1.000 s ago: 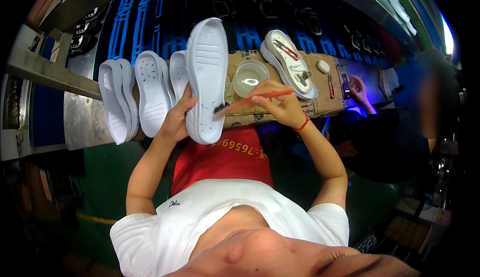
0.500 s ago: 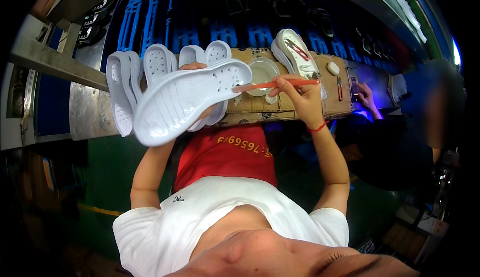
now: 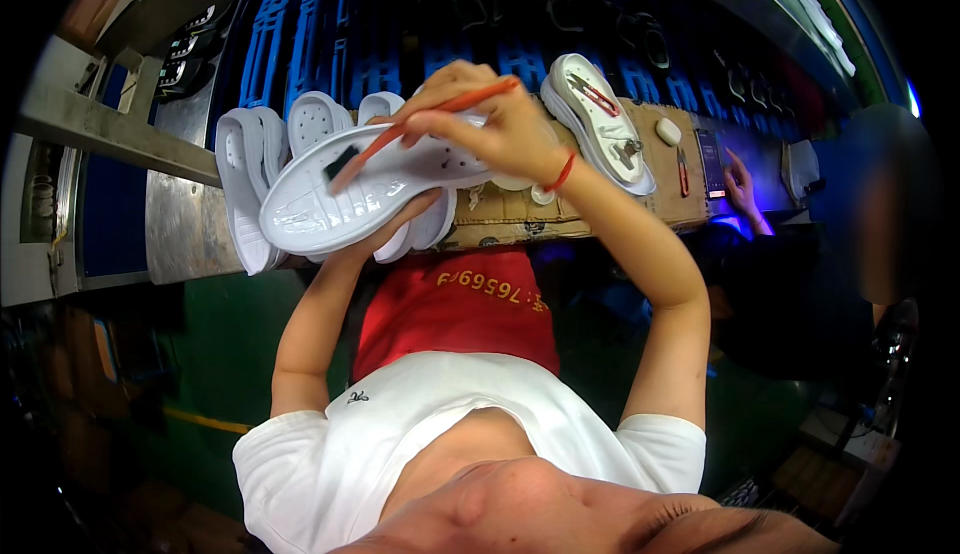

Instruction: The person repeatedly picks up white shoe insoles, dips a brush into a container of liquid, and applies the liquid to the insole surface. The person then places the treated insole onto a conveyor belt.

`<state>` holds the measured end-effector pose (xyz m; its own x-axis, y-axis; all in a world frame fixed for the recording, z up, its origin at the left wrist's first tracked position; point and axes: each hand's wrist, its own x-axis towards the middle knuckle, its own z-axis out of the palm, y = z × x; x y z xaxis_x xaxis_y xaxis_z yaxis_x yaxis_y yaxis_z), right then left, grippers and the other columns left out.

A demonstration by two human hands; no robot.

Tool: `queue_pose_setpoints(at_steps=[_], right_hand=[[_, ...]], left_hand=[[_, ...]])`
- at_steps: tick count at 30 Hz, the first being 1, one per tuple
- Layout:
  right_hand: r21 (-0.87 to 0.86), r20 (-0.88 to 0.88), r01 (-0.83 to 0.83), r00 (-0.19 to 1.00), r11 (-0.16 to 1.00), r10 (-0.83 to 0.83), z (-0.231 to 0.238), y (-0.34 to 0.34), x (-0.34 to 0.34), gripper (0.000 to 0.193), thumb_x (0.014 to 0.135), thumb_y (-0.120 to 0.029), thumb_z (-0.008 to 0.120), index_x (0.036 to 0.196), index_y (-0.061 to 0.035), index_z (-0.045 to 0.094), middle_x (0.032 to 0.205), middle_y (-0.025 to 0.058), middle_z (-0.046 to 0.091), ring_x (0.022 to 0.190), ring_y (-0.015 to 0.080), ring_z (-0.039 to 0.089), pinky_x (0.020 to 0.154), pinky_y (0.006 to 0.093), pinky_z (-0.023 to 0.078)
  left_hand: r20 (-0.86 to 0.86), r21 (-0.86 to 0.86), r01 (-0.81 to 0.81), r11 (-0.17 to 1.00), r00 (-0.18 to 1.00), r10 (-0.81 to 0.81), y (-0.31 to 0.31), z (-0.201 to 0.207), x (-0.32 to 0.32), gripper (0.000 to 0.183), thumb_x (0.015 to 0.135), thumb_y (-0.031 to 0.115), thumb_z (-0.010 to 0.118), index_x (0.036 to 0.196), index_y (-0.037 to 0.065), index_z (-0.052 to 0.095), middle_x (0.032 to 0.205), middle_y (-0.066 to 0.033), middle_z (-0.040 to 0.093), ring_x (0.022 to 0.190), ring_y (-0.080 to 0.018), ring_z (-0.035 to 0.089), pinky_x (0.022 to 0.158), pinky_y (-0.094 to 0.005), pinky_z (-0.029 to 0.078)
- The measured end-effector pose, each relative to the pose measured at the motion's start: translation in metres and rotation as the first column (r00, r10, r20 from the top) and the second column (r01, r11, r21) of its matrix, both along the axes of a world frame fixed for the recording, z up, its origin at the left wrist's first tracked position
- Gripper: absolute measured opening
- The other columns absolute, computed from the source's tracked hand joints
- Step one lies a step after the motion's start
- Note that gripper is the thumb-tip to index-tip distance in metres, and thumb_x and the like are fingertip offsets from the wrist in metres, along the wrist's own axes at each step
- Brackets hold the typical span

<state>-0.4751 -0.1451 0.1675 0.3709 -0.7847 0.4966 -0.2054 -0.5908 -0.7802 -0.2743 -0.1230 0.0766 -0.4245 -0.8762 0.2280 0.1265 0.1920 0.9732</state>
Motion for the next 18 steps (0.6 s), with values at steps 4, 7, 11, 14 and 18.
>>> queue_pose_setpoints(at_steps=[4, 7, 11, 14, 18], right_hand=[[-0.083, -0.176, 0.134, 0.973, 0.988, -0.146, -0.020, -0.016, -0.074, 0.016, 0.087, -0.020, 0.068, 0.095, -0.0083, 0.075, 0.089, 0.0037, 0.070, 0.096, 0.0186, 0.058, 0.084, 0.0344, 0.046], [-0.286, -0.395, 0.290, 0.833, 0.913, -0.388, -0.018, 0.013, -0.107, 0.014, 0.087, -0.019, 0.067, 0.093, -0.0094, 0.075, 0.085, 0.0030, 0.070, 0.096, 0.0194, 0.058, 0.086, 0.0356, 0.043], [-0.298, -0.442, 0.414, 0.739, 0.860, -0.509, -0.011, 0.055, -0.098, 0.013, 0.087, -0.018, 0.067, 0.093, -0.0109, 0.075, 0.085, 0.0033, 0.070, 0.097, 0.0208, 0.057, 0.090, 0.0368, 0.039], [0.105, -0.219, 0.482, 0.864, 0.870, -0.453, -0.016, 0.072, -0.086, 0.017, 0.090, -0.015, 0.063, 0.091, -0.0019, 0.073, 0.080, 0.0062, 0.071, 0.087, 0.0165, 0.062, 0.083, 0.0318, 0.045], [0.540, 0.116, 0.281, 0.909, 0.793, -0.401, -0.020, 0.087, -0.059, 0.020, 0.094, -0.011, 0.058, 0.095, 0.0056, 0.069, 0.078, 0.0101, 0.071, 0.077, 0.0139, 0.065, 0.081, 0.0285, 0.050]], left_hand=[[0.065, -0.228, -0.064, 0.972, 0.995, 0.081, -0.005, 0.008, 0.002, 0.070, 0.074, 0.005, 0.079, 0.134, 0.005, 0.043, 0.130, -0.0098, 0.051, 0.123, -0.0210, 0.050, 0.104, -0.0333, 0.041], [-0.047, -0.169, -0.100, 0.981, 0.994, 0.094, -0.002, 0.006, -0.002, 0.072, 0.071, 0.002, 0.079, 0.134, 0.005, 0.043, 0.130, -0.0111, 0.052, 0.123, -0.0238, 0.050, 0.103, -0.0347, 0.042], [0.116, -0.287, -0.043, 0.957, 0.990, 0.079, 0.001, 0.030, -0.008, 0.073, 0.070, 0.002, 0.079, 0.133, 0.005, 0.042, 0.129, -0.0139, 0.053, 0.124, -0.0264, 0.049, 0.105, -0.0354, 0.042], [0.111, -0.311, -0.030, 0.950, 0.992, 0.068, 0.001, 0.036, -0.011, 0.070, 0.070, 0.003, 0.080, 0.130, 0.006, 0.046, 0.128, -0.0111, 0.053, 0.123, -0.0267, 0.050, 0.103, -0.0342, 0.044], [-0.182, -0.277, -0.009, 0.961, 0.982, -0.043, -0.003, 0.016, -0.020, 0.069, 0.068, 0.005, 0.083, 0.128, 0.007, 0.050, 0.129, -0.0077, 0.049, 0.124, -0.0275, 0.047, 0.104, -0.0372, 0.045]])
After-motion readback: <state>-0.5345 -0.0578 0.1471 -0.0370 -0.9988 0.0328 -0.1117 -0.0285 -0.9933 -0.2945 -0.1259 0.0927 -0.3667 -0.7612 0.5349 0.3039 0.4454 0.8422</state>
